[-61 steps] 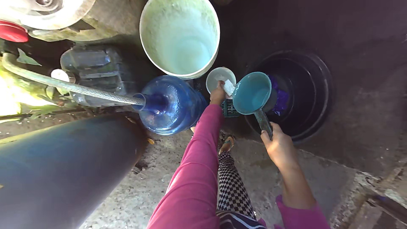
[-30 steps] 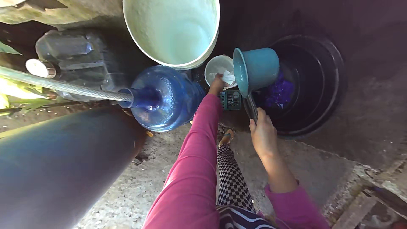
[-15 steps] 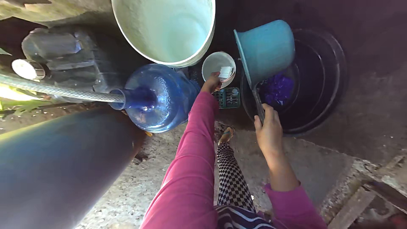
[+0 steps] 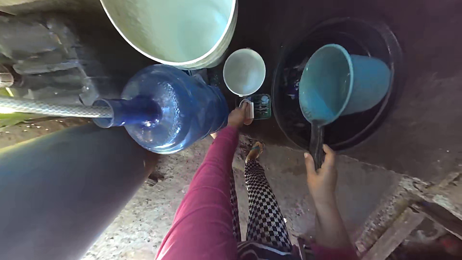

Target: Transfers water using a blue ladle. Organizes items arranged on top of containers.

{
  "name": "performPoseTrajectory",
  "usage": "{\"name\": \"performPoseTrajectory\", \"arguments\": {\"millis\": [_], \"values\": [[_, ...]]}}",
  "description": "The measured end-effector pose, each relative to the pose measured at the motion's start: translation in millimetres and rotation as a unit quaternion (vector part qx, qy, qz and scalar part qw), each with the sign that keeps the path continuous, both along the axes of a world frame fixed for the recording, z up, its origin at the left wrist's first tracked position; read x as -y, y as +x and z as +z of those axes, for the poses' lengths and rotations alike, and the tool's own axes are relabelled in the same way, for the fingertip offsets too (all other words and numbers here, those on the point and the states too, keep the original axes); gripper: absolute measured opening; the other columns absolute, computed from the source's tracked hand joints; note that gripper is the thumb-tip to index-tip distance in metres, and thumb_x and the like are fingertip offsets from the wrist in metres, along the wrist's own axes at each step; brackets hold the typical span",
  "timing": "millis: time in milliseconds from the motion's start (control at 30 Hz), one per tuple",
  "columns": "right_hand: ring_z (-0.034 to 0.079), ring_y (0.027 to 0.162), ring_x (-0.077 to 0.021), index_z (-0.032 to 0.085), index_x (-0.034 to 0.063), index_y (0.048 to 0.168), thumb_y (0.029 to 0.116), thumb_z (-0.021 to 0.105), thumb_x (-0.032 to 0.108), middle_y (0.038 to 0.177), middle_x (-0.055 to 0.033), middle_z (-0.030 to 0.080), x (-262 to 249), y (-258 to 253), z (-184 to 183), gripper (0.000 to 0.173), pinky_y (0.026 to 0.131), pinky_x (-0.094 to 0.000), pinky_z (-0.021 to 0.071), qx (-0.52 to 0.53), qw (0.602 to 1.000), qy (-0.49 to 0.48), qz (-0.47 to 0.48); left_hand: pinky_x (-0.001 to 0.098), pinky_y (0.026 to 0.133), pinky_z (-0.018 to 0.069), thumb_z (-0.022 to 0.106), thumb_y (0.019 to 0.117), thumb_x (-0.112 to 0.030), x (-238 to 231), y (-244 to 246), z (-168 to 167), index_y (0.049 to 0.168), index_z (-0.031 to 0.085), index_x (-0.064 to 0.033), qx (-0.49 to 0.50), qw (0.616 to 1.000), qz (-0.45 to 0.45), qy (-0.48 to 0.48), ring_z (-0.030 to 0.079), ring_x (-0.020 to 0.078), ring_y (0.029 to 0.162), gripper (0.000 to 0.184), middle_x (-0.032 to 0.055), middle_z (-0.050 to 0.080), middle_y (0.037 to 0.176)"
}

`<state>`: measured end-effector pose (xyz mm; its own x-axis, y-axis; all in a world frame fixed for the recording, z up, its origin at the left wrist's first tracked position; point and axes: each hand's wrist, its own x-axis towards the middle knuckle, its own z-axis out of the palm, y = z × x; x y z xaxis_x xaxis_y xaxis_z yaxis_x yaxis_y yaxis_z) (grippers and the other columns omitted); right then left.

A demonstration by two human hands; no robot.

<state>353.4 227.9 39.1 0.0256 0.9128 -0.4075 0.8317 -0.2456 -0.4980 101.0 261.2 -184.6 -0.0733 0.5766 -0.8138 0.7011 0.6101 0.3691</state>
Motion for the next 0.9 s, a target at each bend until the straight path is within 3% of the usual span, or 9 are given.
{"name": "performPoseTrajectory", "arguments": {"millis": [133, 267, 367, 467, 600, 733, 833, 900], "values": [[0.068, 0.091, -0.0248, 0.044, -0.0106, 0.144, 0.0989, 0.066, 0.018, 0.115, -0.0276, 0.065, 22.0, 5.7, -12.7, 0.057, 0.082, -0.0384, 0.0579, -0.008, 1.000, -0.007, -0.024, 0.0654, 0.086, 0.0552, 0.058, 0.0990, -0.004, -11.1, 14.2, -41.5, 0.160, 0.031, -0.0221, -0.045, 0.998, 0.028, -0.036, 0.063, 0.0530, 0.113, 0.070, 0.0347, 0.051, 0.140], [0.069, 0.093, -0.0256, 0.045, -0.0114, 0.142, 0.0977, 0.065, 0.018, 0.118, -0.0282, 0.065, 33.8, 0.6, -22.4, 0.057, 0.083, -0.0395, 0.0589, -0.026, 0.999, -0.020, -0.017, 0.0645, 0.088, 0.0546, 0.058, 0.1010, -0.010, -11.9, 20.1, -63.7, 0.159, 0.035, -0.0232, -0.050, 0.996, 0.040, -0.056, 0.061, 0.0519, 0.117, 0.065, 0.0326, 0.048, 0.145], [0.069, 0.091, -0.0226, 0.047, -0.0095, 0.142, 0.0985, 0.063, 0.021, 0.114, -0.0248, 0.067, 34.6, -10.3, -24.7, 0.056, 0.082, -0.0376, 0.0589, -0.035, 0.999, -0.023, 0.001, 0.0672, 0.089, 0.0527, 0.061, 0.1003, -0.013, -5.2, 15.7, -61.7, 0.162, 0.028, -0.0351, -0.048, 0.993, 0.082, -0.072, 0.060, 0.0545, 0.117, 0.074, 0.0353, 0.048, 0.145], [0.069, 0.101, -0.0239, 0.046, -0.0093, 0.143, 0.0990, 0.063, 0.023, 0.120, -0.0263, 0.065, 27.7, -31.0, -14.6, 0.058, 0.088, -0.0380, 0.0579, -0.055, 0.998, -0.017, 0.012, 0.0692, 0.090, 0.0510, 0.057, 0.1019, -0.014, 14.0, 10.4, -34.3, 0.164, 0.017, -0.0386, -0.017, 0.989, 0.117, -0.092, 0.060, 0.0563, 0.115, 0.078, 0.0383, 0.043, 0.146], [0.065, 0.115, -0.0267, 0.044, -0.0124, 0.141, 0.0999, 0.062, 0.021, 0.130, -0.0300, 0.061, 1.5, -70.3, 9.1, 0.056, 0.099, -0.0372, 0.0543, -0.093, 0.994, 0.032, 0.049, 0.0661, 0.103, 0.0473, 0.055, 0.1043, -0.029, 74.5, -2.2, 2.0, 0.159, 0.037, -0.0201, 0.062, 0.989, 0.116, -0.062, 0.054, 0.0516, 0.129, 0.058, 0.0320, 0.039, 0.155], [0.063, 0.123, -0.0390, 0.047, -0.0148, 0.140, 0.1024, 0.059, 0.020, 0.134, -0.0339, 0.059, -45.9, -118.8, 35.3, 0.053, 0.105, -0.0473, 0.0517, -0.094, 0.980, 0.102, 0.146, 0.0734, 0.109, 0.0345, 0.059, 0.1021, -0.029, 153.4, -13.2, 77.0, 0.157, 0.042, -0.0131, 0.017, 0.990, 0.013, -0.140, 0.025, 0.0515, 0.150, 0.059, 0.0266, 0.024, 0.166], [0.067, 0.115, -0.0445, 0.053, -0.0037, 0.144, 0.1055, 0.055, 0.021, 0.132, -0.0290, 0.063, -99.4, -179.8, 56.4, 0.046, 0.095, -0.0594, 0.0547, -0.006, 0.960, 0.094, 0.264, 0.0820, 0.106, 0.0268, 0.064, 0.0989, -0.032, 209.9, -20.3, 128.9, 0.155, 0.046, -0.0196, 0.020, 0.979, -0.013, -0.202, 0.017, 0.0560, 0.151, 0.060, 0.0249, 0.018, 0.168], [0.066, 0.113, -0.0466, 0.050, 0.0085, 0.150, 0.1077, 0.052, 0.023, 0.134, -0.0260, 0.062, -131.5, -235.1, 67.3, 0.045, 0.092, -0.0640, 0.0533, 0.083, 0.942, 0.032, 0.325, 0.0859, 0.104, 0.0234, 0.057, 0.1005, -0.047, 235.0, -25.9, 161.9, 0.159, 0.039, -0.0317, 0.029, 0.971, 0.006, -0.237, 0.017, 0.0608, 0.148, 0.063, 0.0249, 0.011, 0.170]]}}
